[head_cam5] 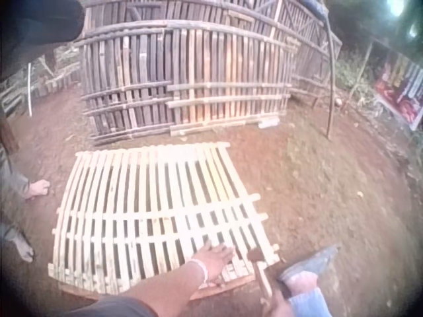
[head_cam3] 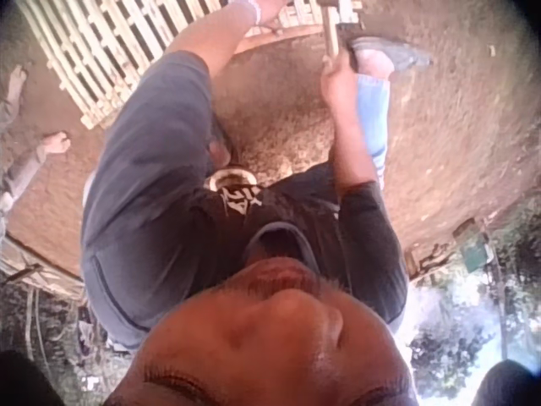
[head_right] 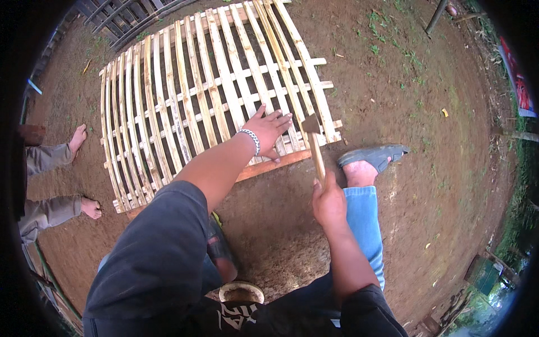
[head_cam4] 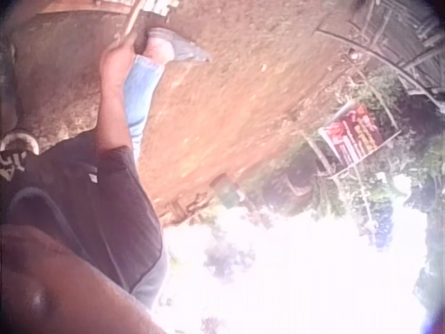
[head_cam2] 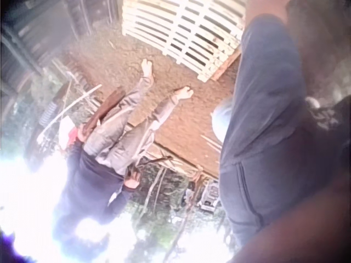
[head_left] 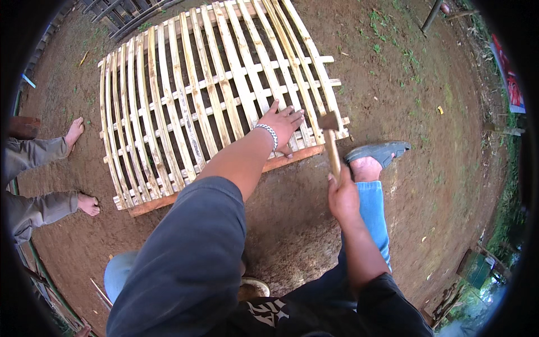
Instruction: The person sits on the ground and uses a hammer to secure bamboo slats onto a rectangular bamboo frame. They repeatedly strike the slats to flatten them against the frame, working systematically along the length of the structure.
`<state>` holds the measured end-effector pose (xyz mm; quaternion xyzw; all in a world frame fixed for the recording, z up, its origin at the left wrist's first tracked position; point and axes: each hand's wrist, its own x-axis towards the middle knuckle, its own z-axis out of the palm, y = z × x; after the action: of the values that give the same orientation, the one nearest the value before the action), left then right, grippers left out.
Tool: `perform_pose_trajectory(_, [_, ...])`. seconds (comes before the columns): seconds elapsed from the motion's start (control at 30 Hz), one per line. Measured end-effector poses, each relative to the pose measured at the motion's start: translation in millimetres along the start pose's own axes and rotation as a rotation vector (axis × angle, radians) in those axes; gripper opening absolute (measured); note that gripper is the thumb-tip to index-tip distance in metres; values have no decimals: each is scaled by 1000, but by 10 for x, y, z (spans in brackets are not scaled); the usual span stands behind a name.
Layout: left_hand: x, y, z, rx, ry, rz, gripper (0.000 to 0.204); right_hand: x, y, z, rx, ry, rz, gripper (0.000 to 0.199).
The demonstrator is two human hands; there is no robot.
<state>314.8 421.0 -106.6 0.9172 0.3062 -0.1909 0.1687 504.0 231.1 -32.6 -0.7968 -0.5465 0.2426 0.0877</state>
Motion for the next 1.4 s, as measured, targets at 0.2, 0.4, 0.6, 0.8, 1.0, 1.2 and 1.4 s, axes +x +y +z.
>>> perform_pose_trajectory(0.2, [-18, 10, -10, -4, -2, -15, 122, 391, -328, -339, 184, 220, -242, 44])
perform_pose_trajectory(0.4, [21, -8, -45, -13, -1, 13, 121, 432, 236, -310, -243, -208, -180, 47])
perform_pose_trajectory(0.6, [10, 54, -30, -5, -28, -10, 121, 348, -166, -346, 49, 63, -63, 48])
perform_pose_trajectory(0.8, [-10, -96, -34, 22, -30, -53, 121, 238, 73, -66, 18, -21, -186, 48])
perform_pose_trajectory(1.0, [53, 80, -75, 11, -28, -1, 122, 82, 397, 302, -193, -202, 117, 45])
perform_pose_trajectory(1.2, [-15, 35, -56, 13, -12, -15, 119, 72, -13, 175, 333, 324, -73, 36])
perform_pose_trajectory(1.4, [-41, -21, -46, 24, -31, -17, 119, 28, 135, 293, 66, -89, 73, 41])
